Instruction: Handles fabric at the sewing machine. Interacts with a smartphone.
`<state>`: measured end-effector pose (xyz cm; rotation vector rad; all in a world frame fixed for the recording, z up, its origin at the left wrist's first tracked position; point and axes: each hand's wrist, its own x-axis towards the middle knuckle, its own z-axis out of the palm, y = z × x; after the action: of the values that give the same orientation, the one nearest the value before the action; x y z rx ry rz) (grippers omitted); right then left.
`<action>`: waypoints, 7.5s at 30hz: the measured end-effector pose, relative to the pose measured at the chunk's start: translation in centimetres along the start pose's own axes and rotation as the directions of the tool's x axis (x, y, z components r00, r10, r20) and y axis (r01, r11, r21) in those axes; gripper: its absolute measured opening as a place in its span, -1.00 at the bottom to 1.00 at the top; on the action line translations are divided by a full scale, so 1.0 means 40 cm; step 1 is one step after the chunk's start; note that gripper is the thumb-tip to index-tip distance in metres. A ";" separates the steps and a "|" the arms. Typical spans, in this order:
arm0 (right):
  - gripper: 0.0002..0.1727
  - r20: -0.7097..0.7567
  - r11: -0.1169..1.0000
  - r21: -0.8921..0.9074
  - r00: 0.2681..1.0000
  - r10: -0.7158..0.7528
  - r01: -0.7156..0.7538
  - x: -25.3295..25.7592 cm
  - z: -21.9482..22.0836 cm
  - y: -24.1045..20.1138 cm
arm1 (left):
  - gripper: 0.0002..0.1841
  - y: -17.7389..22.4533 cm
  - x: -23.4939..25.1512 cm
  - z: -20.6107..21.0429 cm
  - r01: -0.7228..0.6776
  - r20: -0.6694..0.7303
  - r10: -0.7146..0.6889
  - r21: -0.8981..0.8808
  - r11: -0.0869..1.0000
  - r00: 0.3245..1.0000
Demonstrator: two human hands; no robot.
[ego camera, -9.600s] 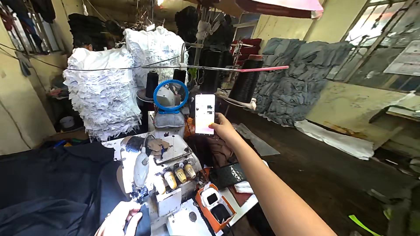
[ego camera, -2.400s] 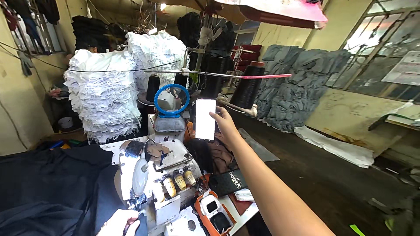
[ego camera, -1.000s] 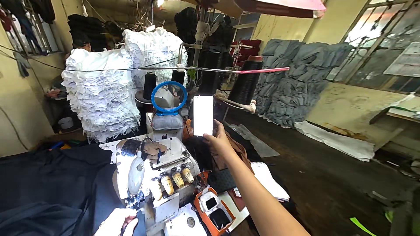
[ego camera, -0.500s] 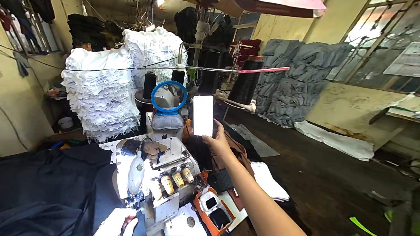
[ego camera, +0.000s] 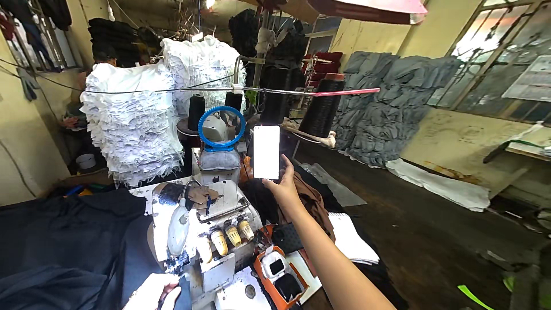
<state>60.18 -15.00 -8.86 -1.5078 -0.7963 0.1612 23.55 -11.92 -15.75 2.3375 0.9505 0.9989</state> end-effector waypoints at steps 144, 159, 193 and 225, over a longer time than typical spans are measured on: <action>0.20 -0.157 0.937 -0.348 0.985 -0.068 0.009 0.021 0.051 -0.070 | -0.74 -0.004 -0.004 0.000 -0.020 -0.012 0.020 0.009 1.000 1.000; 0.35 -0.152 0.920 -0.392 0.986 -0.071 0.006 0.017 0.057 -0.071 | -0.74 -0.005 -0.003 -0.001 -0.013 -0.002 0.013 0.005 1.000 1.000; 0.07 0.075 0.999 0.039 0.997 -0.004 0.001 0.015 -0.029 -0.037 | -0.74 0.005 -0.002 -0.006 -0.004 0.006 0.004 0.010 1.000 1.000; -0.17 0.070 0.995 0.095 0.998 0.000 -0.006 0.016 -0.036 -0.035 | -0.73 0.005 -0.002 -0.008 -0.014 0.013 0.014 0.013 1.000 1.000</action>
<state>60.92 -15.97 -7.13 -1.4194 -0.8307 0.2518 23.37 -12.07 -15.46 2.3620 0.9398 0.9845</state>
